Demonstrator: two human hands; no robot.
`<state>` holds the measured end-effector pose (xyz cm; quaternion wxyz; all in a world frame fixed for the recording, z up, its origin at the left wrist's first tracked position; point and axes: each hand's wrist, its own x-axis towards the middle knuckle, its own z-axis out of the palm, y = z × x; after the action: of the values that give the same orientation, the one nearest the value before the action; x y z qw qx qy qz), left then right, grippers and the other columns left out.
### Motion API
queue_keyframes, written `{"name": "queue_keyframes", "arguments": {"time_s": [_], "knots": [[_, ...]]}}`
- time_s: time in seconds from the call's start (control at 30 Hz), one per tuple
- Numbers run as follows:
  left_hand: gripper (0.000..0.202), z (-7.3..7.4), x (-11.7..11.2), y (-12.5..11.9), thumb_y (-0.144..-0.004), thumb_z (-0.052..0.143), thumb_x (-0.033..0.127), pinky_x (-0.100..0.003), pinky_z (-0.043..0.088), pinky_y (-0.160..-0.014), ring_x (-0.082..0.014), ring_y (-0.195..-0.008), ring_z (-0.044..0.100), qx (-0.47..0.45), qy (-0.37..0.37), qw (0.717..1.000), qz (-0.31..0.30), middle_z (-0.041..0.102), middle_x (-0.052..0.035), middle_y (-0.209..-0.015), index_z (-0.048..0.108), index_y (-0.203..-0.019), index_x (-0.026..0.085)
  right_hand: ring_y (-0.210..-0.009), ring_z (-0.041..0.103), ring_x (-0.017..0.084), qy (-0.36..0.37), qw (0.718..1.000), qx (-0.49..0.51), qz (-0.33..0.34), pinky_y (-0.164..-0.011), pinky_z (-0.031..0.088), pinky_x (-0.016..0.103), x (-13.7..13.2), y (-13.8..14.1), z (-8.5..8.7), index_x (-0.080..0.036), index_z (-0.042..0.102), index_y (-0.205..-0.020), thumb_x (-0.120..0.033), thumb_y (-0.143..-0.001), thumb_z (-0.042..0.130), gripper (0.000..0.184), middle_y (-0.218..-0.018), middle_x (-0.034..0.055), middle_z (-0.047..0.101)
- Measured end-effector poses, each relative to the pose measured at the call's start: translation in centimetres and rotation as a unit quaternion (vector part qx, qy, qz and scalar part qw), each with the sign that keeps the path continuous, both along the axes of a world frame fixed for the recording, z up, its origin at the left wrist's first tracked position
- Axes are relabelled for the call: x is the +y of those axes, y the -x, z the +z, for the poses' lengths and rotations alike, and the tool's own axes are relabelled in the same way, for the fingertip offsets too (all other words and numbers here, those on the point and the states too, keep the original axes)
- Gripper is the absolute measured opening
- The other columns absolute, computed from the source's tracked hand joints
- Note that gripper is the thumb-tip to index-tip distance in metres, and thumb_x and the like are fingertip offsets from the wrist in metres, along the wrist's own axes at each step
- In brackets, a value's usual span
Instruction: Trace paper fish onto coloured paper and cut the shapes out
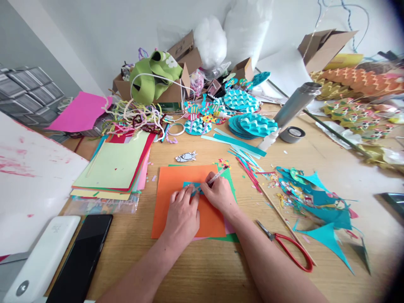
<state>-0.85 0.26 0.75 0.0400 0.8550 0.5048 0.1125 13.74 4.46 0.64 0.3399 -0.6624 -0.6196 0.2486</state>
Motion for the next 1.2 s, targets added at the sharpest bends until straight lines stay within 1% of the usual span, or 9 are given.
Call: {"name": "queue_keyframes", "arguments": {"time_s": [0.53,0.73,1.03,1.2], "knots": [[0.045,0.13,0.00,-0.04,-0.078,0.049,0.008,-0.047,0.036,-0.100,-0.0266,-0.122,0.047,0.004,-0.006,1.000,-0.003,0.054,-0.0128,-0.131,0.056,-0.122,0.015,-0.040,0.041,0.010,-0.002,1.000,-0.005,0.001,-0.045,0.026,0.022,-0.03,0.02,0.08,-0.022,0.040,-0.058,-0.020,-0.068,0.049,0.013,-0.043,-0.0050,0.042],[0.045,0.25,-0.10,-0.05,-0.078,0.049,0.008,-0.047,0.037,-0.100,-0.0268,-0.121,0.048,0.003,-0.005,1.000,-0.001,0.054,-0.0127,-0.131,0.055,-0.122,0.016,-0.040,0.043,0.011,-0.002,1.000,-0.015,0.001,-0.046,0.028,0.023,0.02,0.02,0.11,-0.022,0.039,-0.057,-0.020,-0.068,0.048,0.014,-0.044,-0.0045,0.043],[0.044,0.25,-0.06,-0.06,-0.078,0.050,0.008,-0.046,0.037,-0.100,-0.0262,-0.120,0.048,0.000,-0.004,1.000,-0.002,0.055,-0.0124,-0.131,0.056,-0.121,0.016,-0.040,0.041,0.010,-0.007,1.000,-0.013,0.004,-0.046,0.027,0.023,0.04,-0.01,0.07,-0.022,0.038,-0.057,-0.019,-0.068,0.048,0.015,-0.044,-0.0053,0.041],[0.045,0.24,-0.05,-0.03,-0.078,0.048,0.007,-0.046,0.037,-0.100,-0.0260,-0.121,0.047,0.001,-0.003,1.000,-0.003,0.054,-0.0128,-0.132,0.055,-0.122,0.015,-0.041,0.042,0.010,-0.011,1.000,-0.016,0.005,-0.047,0.028,0.023,0.02,-0.01,0.08,-0.023,0.038,-0.057,-0.019,-0.068,0.048,0.016,-0.044,-0.0052,0.041]]}}
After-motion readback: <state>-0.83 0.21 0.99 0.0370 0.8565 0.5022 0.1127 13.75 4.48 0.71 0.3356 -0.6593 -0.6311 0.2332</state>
